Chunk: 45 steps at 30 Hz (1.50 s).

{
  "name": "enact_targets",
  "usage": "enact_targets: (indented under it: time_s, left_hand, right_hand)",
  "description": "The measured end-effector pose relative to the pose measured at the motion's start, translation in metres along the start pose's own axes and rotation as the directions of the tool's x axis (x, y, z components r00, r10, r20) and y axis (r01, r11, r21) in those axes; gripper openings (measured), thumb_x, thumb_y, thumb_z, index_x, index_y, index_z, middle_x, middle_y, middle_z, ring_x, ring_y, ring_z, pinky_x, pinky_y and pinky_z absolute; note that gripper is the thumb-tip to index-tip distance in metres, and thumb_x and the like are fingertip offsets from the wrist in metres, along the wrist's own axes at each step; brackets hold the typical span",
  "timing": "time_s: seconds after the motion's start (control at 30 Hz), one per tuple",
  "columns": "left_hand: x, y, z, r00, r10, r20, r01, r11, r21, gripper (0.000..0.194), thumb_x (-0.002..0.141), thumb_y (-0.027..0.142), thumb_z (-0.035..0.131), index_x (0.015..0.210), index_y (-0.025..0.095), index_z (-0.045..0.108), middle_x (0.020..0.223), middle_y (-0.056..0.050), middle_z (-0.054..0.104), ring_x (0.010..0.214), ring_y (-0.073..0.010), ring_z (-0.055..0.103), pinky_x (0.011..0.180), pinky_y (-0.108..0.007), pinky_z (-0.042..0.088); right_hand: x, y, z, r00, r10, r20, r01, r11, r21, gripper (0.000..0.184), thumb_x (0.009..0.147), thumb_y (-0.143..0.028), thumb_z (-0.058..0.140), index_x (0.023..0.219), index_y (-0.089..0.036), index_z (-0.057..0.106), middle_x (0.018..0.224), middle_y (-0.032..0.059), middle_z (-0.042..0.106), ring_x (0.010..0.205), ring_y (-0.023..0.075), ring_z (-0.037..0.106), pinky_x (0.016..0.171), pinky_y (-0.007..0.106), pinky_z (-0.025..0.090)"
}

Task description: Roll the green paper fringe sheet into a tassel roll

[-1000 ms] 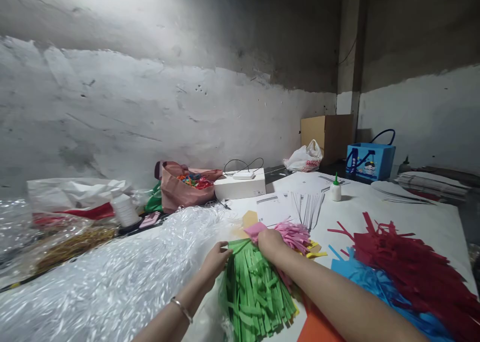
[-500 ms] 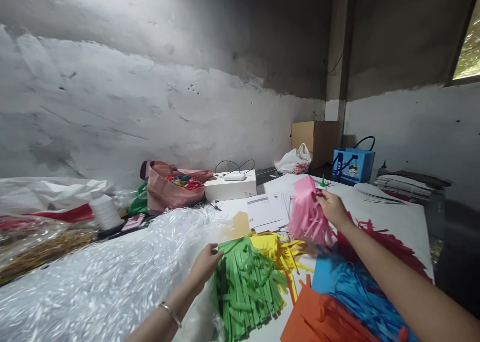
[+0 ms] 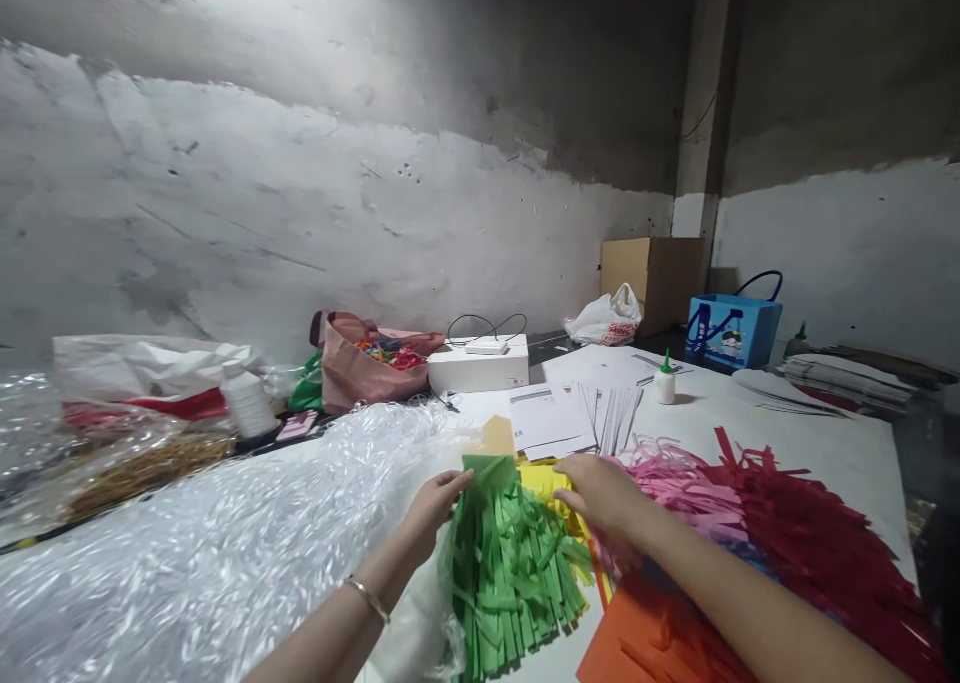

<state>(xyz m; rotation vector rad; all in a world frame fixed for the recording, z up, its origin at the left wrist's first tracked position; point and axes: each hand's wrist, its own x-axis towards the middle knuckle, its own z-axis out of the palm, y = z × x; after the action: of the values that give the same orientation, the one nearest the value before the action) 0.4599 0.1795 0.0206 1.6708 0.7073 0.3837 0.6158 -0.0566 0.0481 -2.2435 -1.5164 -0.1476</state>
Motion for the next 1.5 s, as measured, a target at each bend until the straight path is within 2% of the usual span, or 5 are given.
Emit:
enact_targets:
  time_s: [0.27,0.67,0.97,1.3,1.5]
  left_hand:
    - [-0.029,0.005,0.014,0.989,0.108,0.099,-0.084,0.971,-0.222,0.05,0.082,0.061,0.063,0.104,0.017,0.072,0.102,-0.008,0.075,0.091,-0.0234,0.067,0.074,-0.031,0.049]
    - [-0.024,-0.007,0.004,0.991,0.115,0.071,-0.098,0.972,-0.214,0.022,0.094,0.034,0.064,0.106,0.016,0.068,0.103,-0.005,0.072,0.095,-0.0211,0.067,0.09,-0.041,0.051]
    - [-0.022,-0.012,0.004,0.99,0.129,0.051,-0.117,0.975,-0.186,0.02,0.095,0.033,0.065,0.105,0.015,0.067,0.105,-0.004,0.07,0.095,-0.0208,0.067,0.088,-0.042,0.053]
    - [-0.021,-0.016,0.004,0.987,0.135,0.085,-0.114,0.97,-0.216,0.022,0.095,0.034,0.064,0.106,0.015,0.066,0.105,-0.005,0.07,0.095,-0.0207,0.067,0.087,-0.042,0.054]
    - [-0.022,-0.016,0.007,0.982,0.174,0.071,-0.156,0.967,-0.202,0.021,0.095,0.033,0.065,0.105,0.015,0.067,0.106,-0.005,0.07,0.097,-0.0214,0.067,0.09,-0.043,0.054]
  right_hand:
    - [0.051,-0.072,0.05,0.992,-0.089,-0.084,0.098,0.99,0.103,0.02,0.093,-0.026,0.067,0.11,-0.015,0.067,0.114,0.0077,0.069,0.112,0.0236,0.062,0.1,0.044,0.047]
    - [0.064,-0.047,0.062,0.983,-0.064,-0.175,0.106,0.964,0.245,0.013,0.1,-0.027,0.059,0.098,-0.015,0.064,0.088,-0.0003,0.067,0.082,0.0152,0.066,0.08,0.035,0.055]
    - [0.059,-0.052,0.065,0.954,-0.259,-0.152,0.286,0.938,0.195,0.007,0.091,-0.012,0.063,0.093,-0.016,0.067,0.097,0.0015,0.067,0.094,0.0186,0.062,0.091,0.04,0.048]
    - [0.062,-0.045,0.073,0.973,-0.037,-0.228,0.111,0.94,0.323,0.02,0.09,-0.029,0.068,0.078,-0.017,0.057,0.075,-0.0036,0.058,0.072,0.0131,0.057,0.069,0.028,0.047]
    - [0.066,-0.05,0.083,0.968,0.069,-0.242,0.016,0.944,0.331,0.025,0.086,-0.027,0.073,0.104,-0.016,0.059,0.093,0.0003,0.061,0.082,0.0162,0.06,0.076,0.033,0.051]
